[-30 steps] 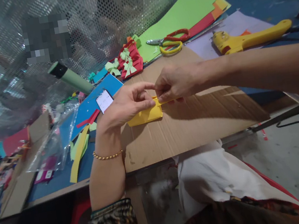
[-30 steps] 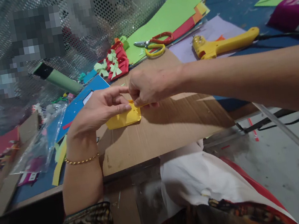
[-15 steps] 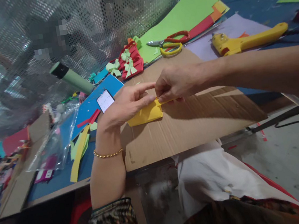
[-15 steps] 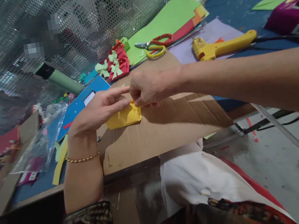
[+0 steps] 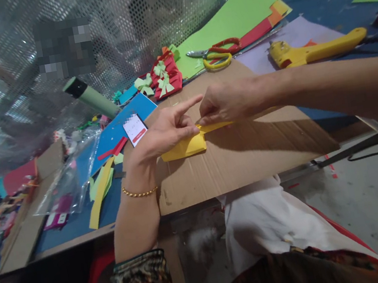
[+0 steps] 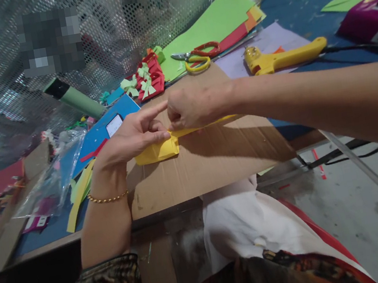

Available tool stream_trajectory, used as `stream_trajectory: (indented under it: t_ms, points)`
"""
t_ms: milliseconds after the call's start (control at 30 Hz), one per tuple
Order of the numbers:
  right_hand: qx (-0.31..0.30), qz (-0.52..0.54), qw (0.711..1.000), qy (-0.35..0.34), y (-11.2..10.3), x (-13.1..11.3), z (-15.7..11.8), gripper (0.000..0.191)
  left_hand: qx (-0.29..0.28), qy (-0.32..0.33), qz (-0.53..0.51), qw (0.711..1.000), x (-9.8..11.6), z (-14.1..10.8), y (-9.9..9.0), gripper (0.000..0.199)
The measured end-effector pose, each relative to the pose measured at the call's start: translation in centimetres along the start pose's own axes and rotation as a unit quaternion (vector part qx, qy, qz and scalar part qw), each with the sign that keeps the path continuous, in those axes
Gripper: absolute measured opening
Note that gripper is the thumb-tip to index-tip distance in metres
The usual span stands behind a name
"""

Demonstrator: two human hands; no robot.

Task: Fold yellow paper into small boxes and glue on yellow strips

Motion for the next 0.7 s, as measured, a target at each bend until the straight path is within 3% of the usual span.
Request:
stream_trajectory:
  t_ms: [133,267,400,533,700]
  points:
    - [0.12,-0.088,0.988,0.038,-1.3,-0.6,-1.7,0.032,-0.02,0.026,0.029,0.999,-0.1,0.3,0.1,0.047]
    - [0.144,-0.077,0.986,0.023,-0.1,-1.2,-2.3,0.026,-0.043,0.083,0.106,0.99,-0.3,0.8,0.0,0.029]
    - [0.173,-0.113,0.978,-0.041,2.0,-1.0,-1.8,0.026,-0.053,0.114,0.152,0.98,-0.3,1.0,-0.2,0.033]
    - [0.207,-0.16,0.965,-0.022,2.6,-1.3,-2.6,0.027,-0.04,0.085,0.166,0.982,0.1,0.8,-0.1,0.047]
    - [0.206,-0.118,0.969,0.064,3.7,-2.2,-4.5,0.031,0.018,0.015,0.207,0.978,0.3,0.9,0.3,0.063]
Point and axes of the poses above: each hand's wrist, its own z-axis towards the middle knuckle, its own y-axis out of the palm, x = y × z, the point moved 2 cm from there along z, towards the middle knuckle, and after that the axes turned 1 degree about -y, right-handed, at the moved point
